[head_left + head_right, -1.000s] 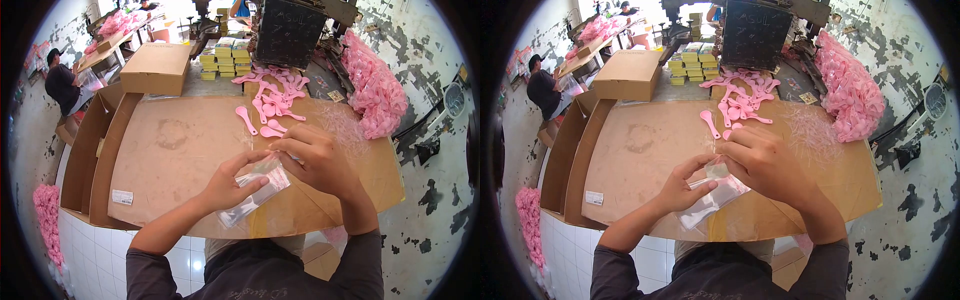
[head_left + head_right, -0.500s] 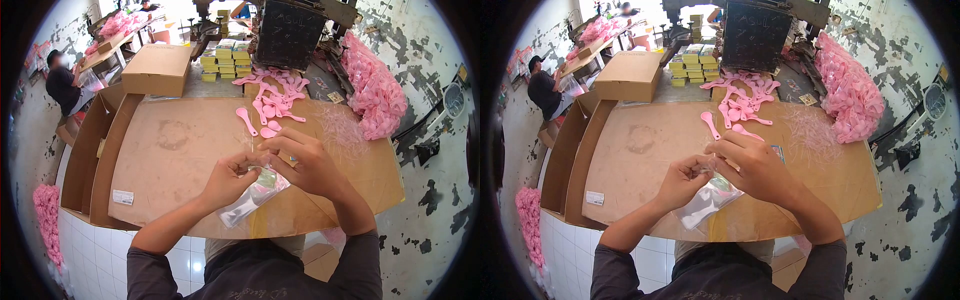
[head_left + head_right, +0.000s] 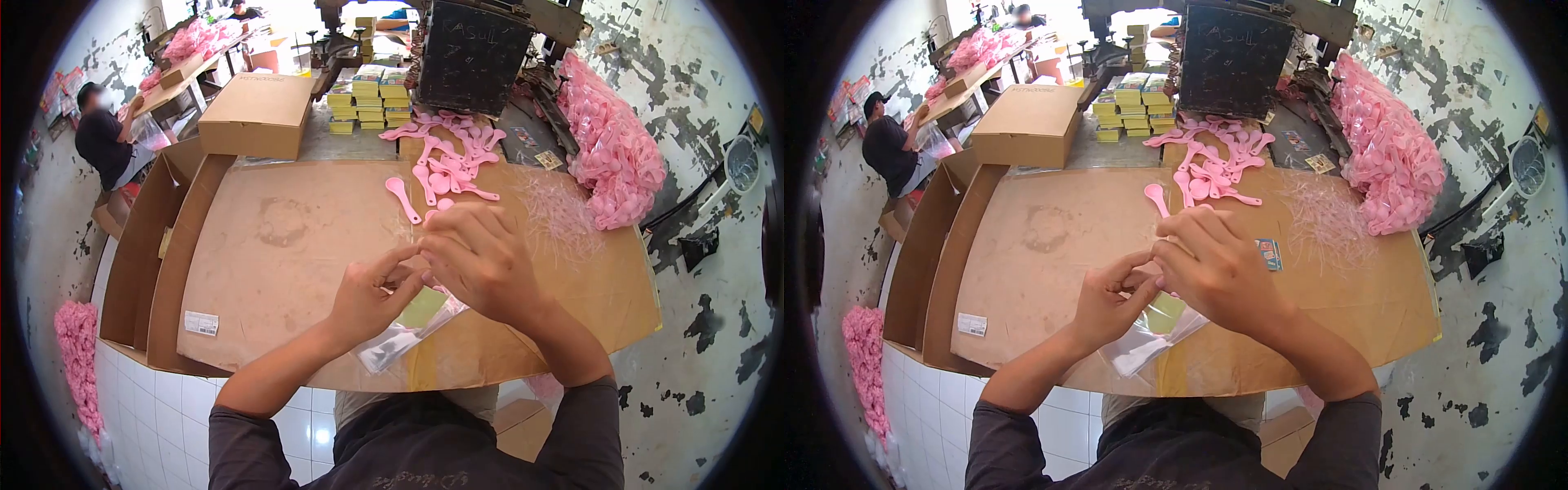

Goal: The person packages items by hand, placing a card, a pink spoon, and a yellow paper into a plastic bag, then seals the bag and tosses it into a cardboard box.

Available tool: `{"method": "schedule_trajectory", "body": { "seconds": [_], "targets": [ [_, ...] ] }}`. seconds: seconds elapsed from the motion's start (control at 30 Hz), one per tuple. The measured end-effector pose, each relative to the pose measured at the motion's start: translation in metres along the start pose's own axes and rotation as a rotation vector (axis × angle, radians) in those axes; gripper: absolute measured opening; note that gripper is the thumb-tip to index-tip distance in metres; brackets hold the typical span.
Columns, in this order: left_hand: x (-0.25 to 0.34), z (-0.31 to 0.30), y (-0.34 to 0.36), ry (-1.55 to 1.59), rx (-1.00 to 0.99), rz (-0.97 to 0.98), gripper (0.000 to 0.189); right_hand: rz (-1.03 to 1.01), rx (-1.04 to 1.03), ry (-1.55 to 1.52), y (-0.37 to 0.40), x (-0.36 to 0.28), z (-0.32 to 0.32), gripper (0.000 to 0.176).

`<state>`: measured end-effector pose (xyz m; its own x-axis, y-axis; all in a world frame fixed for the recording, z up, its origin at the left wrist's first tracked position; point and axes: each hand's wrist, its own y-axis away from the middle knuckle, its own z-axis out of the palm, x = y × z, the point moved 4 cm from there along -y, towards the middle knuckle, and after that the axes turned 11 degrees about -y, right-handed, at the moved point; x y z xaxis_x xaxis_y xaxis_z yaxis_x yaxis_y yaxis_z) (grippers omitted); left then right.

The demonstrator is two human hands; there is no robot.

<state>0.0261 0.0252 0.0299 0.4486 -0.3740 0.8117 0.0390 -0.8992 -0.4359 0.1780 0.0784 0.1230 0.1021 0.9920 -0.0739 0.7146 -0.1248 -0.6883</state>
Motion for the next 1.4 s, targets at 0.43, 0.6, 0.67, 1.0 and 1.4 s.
{"method": "schedule_trajectory", "body": {
  "seconds": [0.43,0.6,0.67,1.0,1.4],
  "targets": [
    [-0.003,-0.002,-0.001,-0.037,-0.037,-0.099,0.033,0.443,0.072,-0.312,0.021,0.058,-0.018,0.007],
    [-0.026,-0.005,-0.005,0.265,-0.01,-0.297,0.033,0.95,0.131,-0.997,0.11,0.149,-0.088,0.009],
    [-0.024,-0.006,-0.005,0.374,0.022,-0.336,0.034,1.049,0.27,-0.768,0.153,0.203,-0.104,0.014],
    [-0.027,-0.001,-0.009,0.345,0.043,-0.316,0.029,0.587,0.101,0.122,0.127,0.135,-0.07,0.044],
    [-0.029,-0.002,-0.004,0.408,0.008,-0.285,0.026,0.866,-0.002,-1.213,0.072,0.061,0.059,0.017]
  ]
}}
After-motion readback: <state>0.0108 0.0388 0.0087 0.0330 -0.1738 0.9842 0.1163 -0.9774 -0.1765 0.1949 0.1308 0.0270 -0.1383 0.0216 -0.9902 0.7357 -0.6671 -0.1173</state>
